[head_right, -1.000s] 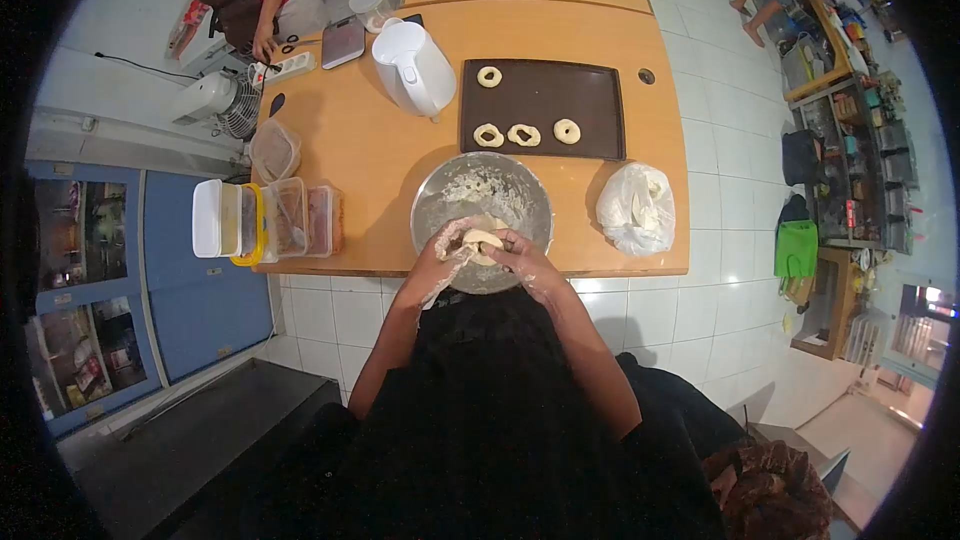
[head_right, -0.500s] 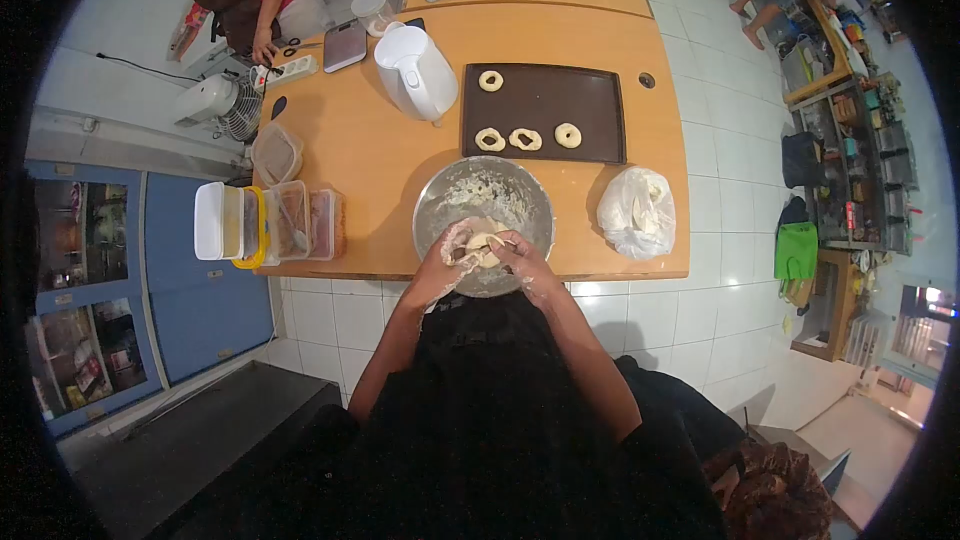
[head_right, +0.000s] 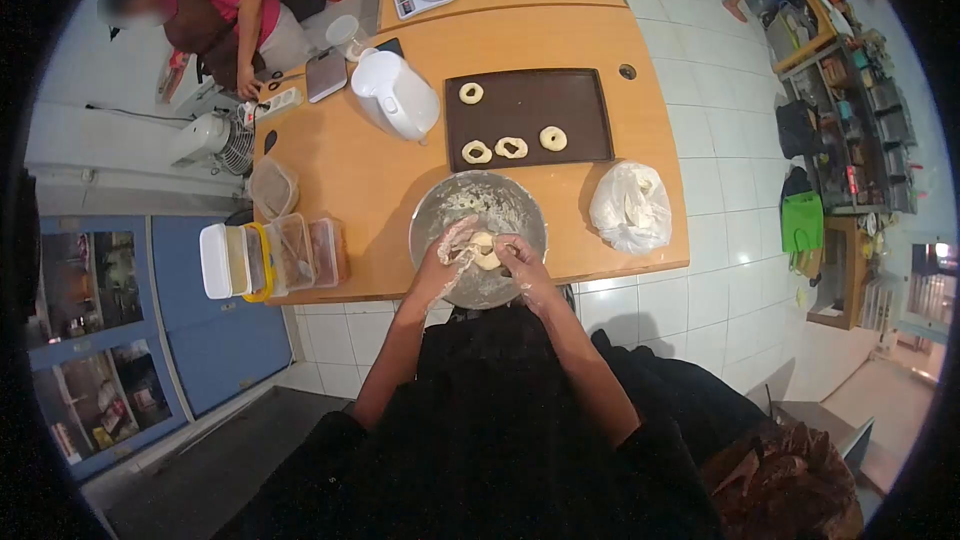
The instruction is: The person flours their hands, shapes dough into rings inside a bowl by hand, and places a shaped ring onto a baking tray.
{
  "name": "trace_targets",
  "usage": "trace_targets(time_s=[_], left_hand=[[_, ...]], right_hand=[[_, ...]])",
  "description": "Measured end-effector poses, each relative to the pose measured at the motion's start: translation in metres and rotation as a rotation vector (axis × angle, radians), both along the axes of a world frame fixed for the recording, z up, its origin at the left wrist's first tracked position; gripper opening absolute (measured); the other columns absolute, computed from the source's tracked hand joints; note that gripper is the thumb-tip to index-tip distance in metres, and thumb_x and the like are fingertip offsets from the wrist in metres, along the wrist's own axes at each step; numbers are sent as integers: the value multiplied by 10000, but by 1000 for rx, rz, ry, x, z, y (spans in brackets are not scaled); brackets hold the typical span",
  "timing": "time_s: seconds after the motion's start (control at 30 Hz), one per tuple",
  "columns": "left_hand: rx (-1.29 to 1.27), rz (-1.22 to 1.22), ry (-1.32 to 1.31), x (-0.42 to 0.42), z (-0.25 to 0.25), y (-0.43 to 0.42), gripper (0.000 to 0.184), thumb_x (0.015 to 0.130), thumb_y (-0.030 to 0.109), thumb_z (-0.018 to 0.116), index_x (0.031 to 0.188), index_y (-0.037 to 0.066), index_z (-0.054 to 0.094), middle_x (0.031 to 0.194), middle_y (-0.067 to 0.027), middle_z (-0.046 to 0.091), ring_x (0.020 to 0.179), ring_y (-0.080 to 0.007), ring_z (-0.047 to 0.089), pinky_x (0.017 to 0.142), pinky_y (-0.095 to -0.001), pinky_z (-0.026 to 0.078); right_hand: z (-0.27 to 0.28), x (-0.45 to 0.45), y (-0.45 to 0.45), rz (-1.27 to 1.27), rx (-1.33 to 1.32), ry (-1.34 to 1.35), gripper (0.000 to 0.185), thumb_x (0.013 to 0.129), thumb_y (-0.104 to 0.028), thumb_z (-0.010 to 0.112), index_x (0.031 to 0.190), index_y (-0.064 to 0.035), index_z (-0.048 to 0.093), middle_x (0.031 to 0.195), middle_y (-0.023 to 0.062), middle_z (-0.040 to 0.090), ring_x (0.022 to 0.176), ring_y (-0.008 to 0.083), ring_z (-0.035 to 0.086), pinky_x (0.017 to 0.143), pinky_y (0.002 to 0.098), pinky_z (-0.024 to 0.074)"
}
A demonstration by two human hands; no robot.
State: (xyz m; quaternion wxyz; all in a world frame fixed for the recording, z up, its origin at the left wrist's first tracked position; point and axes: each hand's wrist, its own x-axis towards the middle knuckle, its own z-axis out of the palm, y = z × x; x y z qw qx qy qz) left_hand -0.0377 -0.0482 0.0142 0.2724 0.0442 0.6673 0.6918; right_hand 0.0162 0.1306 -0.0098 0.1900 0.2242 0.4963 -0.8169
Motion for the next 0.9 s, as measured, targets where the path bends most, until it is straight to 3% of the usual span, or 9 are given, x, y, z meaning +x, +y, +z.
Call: trace_targets(time_s=[0.27,0.37,0.47,0.57,0.6,0.67,0.7,0.8,0.9], left_hand=[[-34,-97,49,-39,-3,39,580,832,-54,552,1384,70,426,1323,-77,518,1216,-197,499,1001,-320,407],[-56,-138,25,-60,0,58,563,846,-19,579,1381,70,429,1299,-80,532,1212,-187,499,995,-319,409],[-80,-166,100,-87,-21,77,551,855,-10,579,1379,66,425,1283,-86,536,1198,-189,506,988,-316,412],[-69,-206,112,-125,-38,98,561,850,-15,568,1383,73,418,1235,-85,565,1153,-183,528,986,-316,406],[-169,-191,59,-137,-29,107,567,843,-31,556,1382,71,413,1231,-96,569,1162,-183,522,1000,-313,392],[-131,-180,196,-164,-72,115,558,839,-38,552,1372,67,419,1219,-113,576,1142,-190,536,989,-315,403],[-207,-188,163,-178,-78,118,527,835,-29,561,1343,59,452,1213,-119,581,1112,-202,559,965,-320,426],[-375,-145,144,-210,-86,130,502,830,-17,574,1319,57,481,1198,-130,587,1065,-210,582,931,-322,452],[-410,-35,147,-235,-110,140,485,832,-10,579,1303,79,499,1165,-154,600,1005,-223,606,849,-325,490]], right_hand=[[-2,-26,35,-84,-4,23,232,963,-263,571,1114,-87,586,1000,-18,594,915,69,527,832,246,426],[11,-42,47,-128,38,31,226,960,-254,576,1105,-80,588,974,-13,597,904,77,536,813,242,428],[-9,-61,63,-167,87,32,293,926,-286,625,1104,-57,590,953,23,622,854,95,567,755,249,452],[-19,-92,77,-166,279,-4,273,927,-297,620,1087,-76,597,938,13,625,840,84,563,734,261,445],[-23,-105,82,-140,320,-11,279,921,-298,627,1085,-75,598,931,15,628,835,88,567,721,262,447],[-35,-135,93,-87,402,-24,292,907,-301,640,1082,-71,600,917,19,633,823,95,574,695,265,450],[-73,-149,96,-119,501,108,293,892,-287,648,1052,-42,618,888,52,663,813,136,619,697,293,480],[-85,-200,109,-61,762,264,297,879,-279,654,1024,-20,633,882,103,689,840,186,662,735,320,506],[-87,-246,118,27,815,191,285,870,-274,655,1020,-31,646,919,149,695,882,250,681,781,359,519]])
